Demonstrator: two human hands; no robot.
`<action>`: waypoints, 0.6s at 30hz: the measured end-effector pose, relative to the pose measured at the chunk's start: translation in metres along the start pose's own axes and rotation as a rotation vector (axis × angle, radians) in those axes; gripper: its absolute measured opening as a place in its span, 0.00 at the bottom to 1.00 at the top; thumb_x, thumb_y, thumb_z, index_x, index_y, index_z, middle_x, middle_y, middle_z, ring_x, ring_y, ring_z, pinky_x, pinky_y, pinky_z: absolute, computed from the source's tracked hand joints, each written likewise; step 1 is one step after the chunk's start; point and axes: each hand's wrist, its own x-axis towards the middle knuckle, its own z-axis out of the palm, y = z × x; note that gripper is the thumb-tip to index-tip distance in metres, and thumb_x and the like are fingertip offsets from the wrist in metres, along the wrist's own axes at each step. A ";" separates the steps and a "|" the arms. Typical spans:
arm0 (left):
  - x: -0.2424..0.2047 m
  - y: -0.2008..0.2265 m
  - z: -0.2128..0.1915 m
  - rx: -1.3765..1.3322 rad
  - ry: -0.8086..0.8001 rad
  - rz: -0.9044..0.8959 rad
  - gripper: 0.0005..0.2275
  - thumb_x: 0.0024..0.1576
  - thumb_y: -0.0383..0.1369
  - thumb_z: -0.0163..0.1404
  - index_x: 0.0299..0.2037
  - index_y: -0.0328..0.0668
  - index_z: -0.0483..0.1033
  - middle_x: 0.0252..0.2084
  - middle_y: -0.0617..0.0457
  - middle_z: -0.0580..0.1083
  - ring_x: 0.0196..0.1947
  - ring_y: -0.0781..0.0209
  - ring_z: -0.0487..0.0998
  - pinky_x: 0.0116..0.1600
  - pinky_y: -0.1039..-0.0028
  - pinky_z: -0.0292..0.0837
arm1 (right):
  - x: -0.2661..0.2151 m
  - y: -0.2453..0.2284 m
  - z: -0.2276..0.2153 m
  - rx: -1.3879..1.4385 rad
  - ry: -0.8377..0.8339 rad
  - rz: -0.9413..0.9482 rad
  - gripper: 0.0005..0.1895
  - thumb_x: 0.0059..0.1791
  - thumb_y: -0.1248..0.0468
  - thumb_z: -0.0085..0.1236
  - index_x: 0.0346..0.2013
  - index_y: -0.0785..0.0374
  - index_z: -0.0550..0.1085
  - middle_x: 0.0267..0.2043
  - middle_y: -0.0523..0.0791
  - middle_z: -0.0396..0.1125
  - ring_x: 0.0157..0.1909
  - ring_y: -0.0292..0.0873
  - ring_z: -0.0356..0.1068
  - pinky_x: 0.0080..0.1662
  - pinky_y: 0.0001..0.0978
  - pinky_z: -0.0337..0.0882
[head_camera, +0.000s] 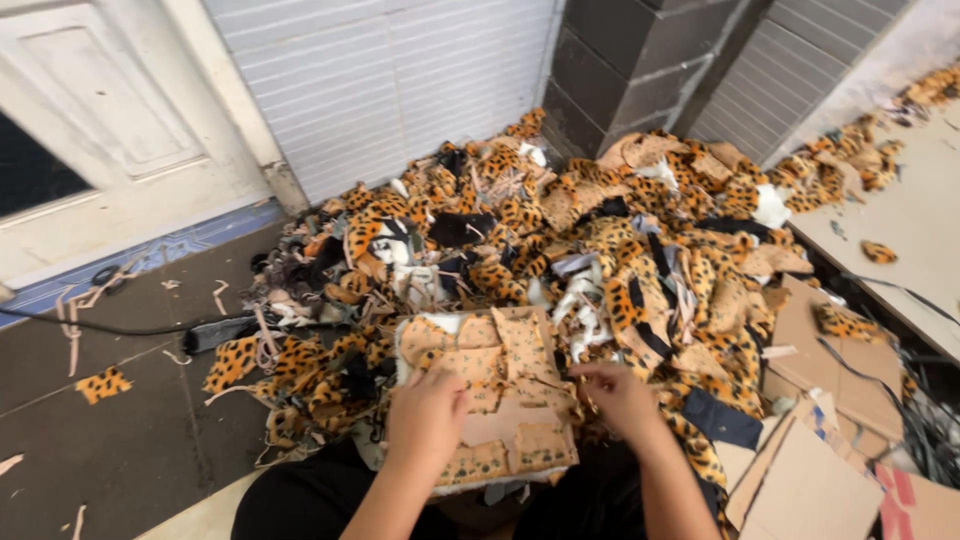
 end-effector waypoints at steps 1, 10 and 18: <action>0.002 0.021 0.004 -0.002 -0.014 0.010 0.08 0.60 0.32 0.49 0.29 0.48 0.76 0.32 0.57 0.76 0.37 0.57 0.73 0.41 0.63 0.71 | 0.006 0.021 -0.013 0.002 0.006 0.016 0.15 0.47 0.64 0.60 0.44 0.44 0.87 0.23 0.39 0.69 0.22 0.34 0.58 0.30 0.28 0.53; 0.052 0.125 0.089 -0.229 -0.416 0.586 0.10 0.67 0.36 0.49 0.32 0.48 0.72 0.29 0.58 0.69 0.35 0.58 0.67 0.42 0.67 0.65 | 0.023 0.084 -0.081 -0.409 0.382 0.334 0.16 0.54 0.46 0.52 0.52 0.45 0.78 0.55 0.45 0.69 0.59 0.51 0.67 0.57 0.48 0.68; 0.061 0.140 0.092 -0.306 -0.377 0.515 0.09 0.65 0.33 0.51 0.31 0.47 0.72 0.29 0.57 0.70 0.38 0.55 0.68 0.43 0.64 0.67 | 0.042 0.089 -0.091 -0.296 0.412 0.445 0.18 0.52 0.41 0.51 0.49 0.38 0.82 0.72 0.39 0.60 0.73 0.48 0.56 0.67 0.57 0.50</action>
